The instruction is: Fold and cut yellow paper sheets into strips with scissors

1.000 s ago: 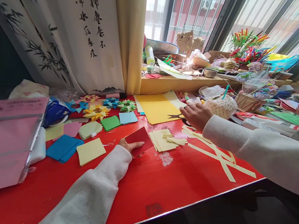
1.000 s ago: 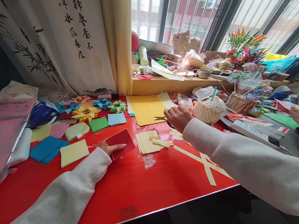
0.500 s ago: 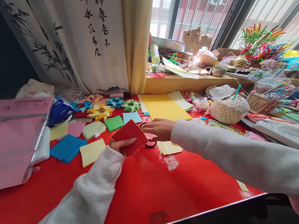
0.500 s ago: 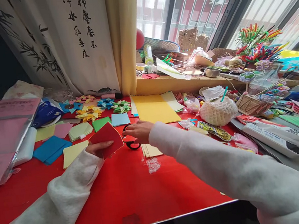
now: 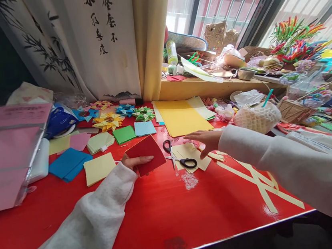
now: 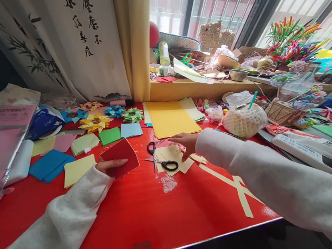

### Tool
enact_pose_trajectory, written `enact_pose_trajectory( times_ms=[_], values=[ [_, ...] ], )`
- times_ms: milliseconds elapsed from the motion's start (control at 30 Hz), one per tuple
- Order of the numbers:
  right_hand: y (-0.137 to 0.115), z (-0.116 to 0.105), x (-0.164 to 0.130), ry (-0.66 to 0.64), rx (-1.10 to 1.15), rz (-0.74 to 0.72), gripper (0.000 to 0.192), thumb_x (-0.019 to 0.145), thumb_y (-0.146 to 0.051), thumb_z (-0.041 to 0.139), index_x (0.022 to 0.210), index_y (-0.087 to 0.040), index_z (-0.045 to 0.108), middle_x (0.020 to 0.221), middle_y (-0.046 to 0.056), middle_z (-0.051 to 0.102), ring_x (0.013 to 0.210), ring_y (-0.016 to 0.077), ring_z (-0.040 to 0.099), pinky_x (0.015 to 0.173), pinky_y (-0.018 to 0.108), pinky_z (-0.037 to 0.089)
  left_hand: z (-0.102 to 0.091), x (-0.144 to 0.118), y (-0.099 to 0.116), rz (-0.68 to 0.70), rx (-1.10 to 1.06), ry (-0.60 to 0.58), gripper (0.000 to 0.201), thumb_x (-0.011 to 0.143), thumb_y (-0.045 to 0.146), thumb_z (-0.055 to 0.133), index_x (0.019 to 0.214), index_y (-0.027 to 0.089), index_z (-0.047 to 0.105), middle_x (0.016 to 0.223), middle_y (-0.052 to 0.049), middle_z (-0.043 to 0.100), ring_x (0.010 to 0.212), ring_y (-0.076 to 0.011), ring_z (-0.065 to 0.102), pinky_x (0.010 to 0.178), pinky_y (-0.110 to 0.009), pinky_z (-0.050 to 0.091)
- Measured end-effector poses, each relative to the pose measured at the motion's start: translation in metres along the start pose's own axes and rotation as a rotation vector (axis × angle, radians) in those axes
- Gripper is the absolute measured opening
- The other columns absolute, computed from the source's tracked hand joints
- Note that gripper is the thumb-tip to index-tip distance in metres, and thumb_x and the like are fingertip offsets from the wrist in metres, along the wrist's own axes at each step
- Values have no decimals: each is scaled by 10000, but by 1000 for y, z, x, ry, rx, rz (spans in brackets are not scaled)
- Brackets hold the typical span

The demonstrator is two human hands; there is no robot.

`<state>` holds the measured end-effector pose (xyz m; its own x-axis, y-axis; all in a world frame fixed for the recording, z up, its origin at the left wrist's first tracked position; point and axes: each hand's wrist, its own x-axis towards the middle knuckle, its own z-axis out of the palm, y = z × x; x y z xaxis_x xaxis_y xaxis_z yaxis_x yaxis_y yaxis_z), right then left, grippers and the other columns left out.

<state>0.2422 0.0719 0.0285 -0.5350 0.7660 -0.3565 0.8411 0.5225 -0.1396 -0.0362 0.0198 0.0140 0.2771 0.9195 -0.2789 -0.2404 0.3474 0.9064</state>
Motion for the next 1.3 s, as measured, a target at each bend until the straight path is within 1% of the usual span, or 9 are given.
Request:
enact_pose_trajectory(
  times_ms=[67,200,333,533,800,900,1033,1167,1300],
  values=[
    [7,13,1,27,35,17,901,447,-347,712,1227,-160,301,1218,134,354,1119,295,312,900,415,282,-1,1,-1,-4,9,-7,168,446,152,695,603,118,644,498,-24,620,396,-153,554,338,-220,428],
    [8,28,12,120,107,36,753,427,-379,710,1079,-149,413,1062,122,421,976,265,419,805,376,361,-2,4,-4,0,11,-12,217,430,156,707,636,121,649,528,-30,629,436,-168,574,369,-230,450],
    [3,31,18,72,181,159,681,449,-326,703,1030,-125,412,984,118,457,861,240,474,699,340,413,-2,5,-6,6,-5,-9,253,408,146,714,650,117,647,541,-37,633,494,-189,592,426,-254,485],
    [3,34,11,169,229,144,567,451,-398,683,909,-136,474,1022,122,422,934,263,412,727,348,397,1,3,-5,-19,41,24,209,433,160,700,630,120,644,509,-24,624,373,-157,542,291,-218,406],
    [1,39,8,241,390,195,286,648,-339,530,857,-149,489,804,44,543,714,172,509,573,259,397,1,3,-4,-21,52,15,202,451,151,699,644,123,644,515,-25,627,378,-149,545,310,-216,403],
    [4,36,2,261,409,205,278,657,-369,505,820,-144,501,760,26,538,699,155,502,579,248,388,0,5,-6,-24,28,16,199,447,159,702,634,117,648,520,-33,627,392,-153,552,329,-219,419],
    [25,26,-16,166,438,219,284,623,-397,529,784,-163,523,693,-1,535,655,139,498,571,237,383,-2,8,-9,-21,-25,21,211,425,150,715,623,116,651,544,-44,634,494,-184,592,429,-246,484],
    [61,22,-38,54,392,269,322,586,-381,573,826,-168,548,668,3,545,641,152,516,571,245,396,-1,7,-8,-34,-16,20,202,437,154,716,624,117,651,530,-40,631,472,-164,583,413,-221,476],
    [98,21,-65,90,265,368,295,560,-295,611,820,-158,585,702,32,572,666,172,536,591,251,402,1,5,-5,-55,-10,-1,180,443,140,712,608,109,649,515,-43,627,460,-160,580,416,-218,476]
  ],
)
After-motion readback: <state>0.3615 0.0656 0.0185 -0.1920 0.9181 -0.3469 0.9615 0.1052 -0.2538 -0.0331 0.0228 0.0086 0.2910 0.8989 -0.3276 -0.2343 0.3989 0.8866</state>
